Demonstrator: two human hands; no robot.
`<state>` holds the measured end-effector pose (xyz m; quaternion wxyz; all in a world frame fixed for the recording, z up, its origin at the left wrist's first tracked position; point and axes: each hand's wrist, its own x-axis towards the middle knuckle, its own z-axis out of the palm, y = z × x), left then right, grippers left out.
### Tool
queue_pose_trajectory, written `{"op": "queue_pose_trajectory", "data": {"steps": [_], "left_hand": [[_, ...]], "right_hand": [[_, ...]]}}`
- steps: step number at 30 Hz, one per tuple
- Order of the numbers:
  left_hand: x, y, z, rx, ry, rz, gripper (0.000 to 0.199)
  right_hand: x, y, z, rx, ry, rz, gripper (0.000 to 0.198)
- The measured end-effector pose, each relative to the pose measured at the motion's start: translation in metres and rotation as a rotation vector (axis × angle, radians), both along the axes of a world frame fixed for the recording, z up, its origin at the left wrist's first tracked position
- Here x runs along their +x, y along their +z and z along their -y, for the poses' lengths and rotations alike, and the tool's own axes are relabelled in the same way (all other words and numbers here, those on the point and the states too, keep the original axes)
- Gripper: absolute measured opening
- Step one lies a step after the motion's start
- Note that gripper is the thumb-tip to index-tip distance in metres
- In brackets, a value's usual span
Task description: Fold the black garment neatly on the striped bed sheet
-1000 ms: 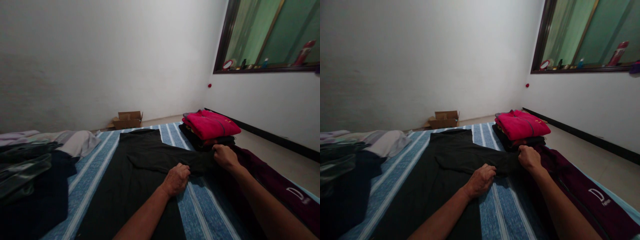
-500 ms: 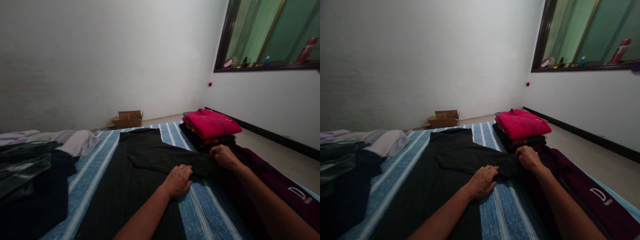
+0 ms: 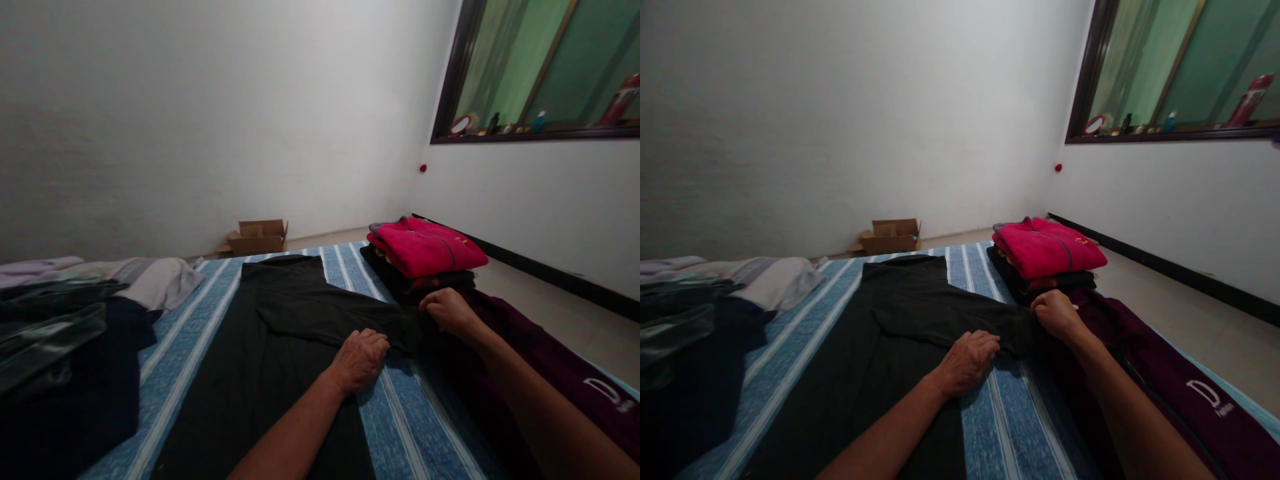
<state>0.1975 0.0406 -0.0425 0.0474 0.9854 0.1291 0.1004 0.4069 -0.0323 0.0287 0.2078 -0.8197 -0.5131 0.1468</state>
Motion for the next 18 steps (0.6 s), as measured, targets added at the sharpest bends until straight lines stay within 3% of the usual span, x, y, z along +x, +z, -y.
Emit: {"op": "queue_pose_trajectory", "data": {"steps": [8, 13, 18], "left_hand": [[0.001, -0.008, 0.000, -0.023, 0.002, -0.004, 0.021], [0.000, -0.005, 0.002, -0.029, -0.001, -0.026, 0.020], [0.000, -0.003, 0.003, -0.030, 0.001, -0.038, 0.020]], "right_hand": [[-0.007, 0.006, 0.005, -0.073, 0.069, 0.028, 0.028], [-0.009, 0.006, 0.003, -0.155, 0.021, 0.230, 0.029], [-0.024, 0.001, -0.013, -0.145, -0.022, 0.465, 0.024]]}}
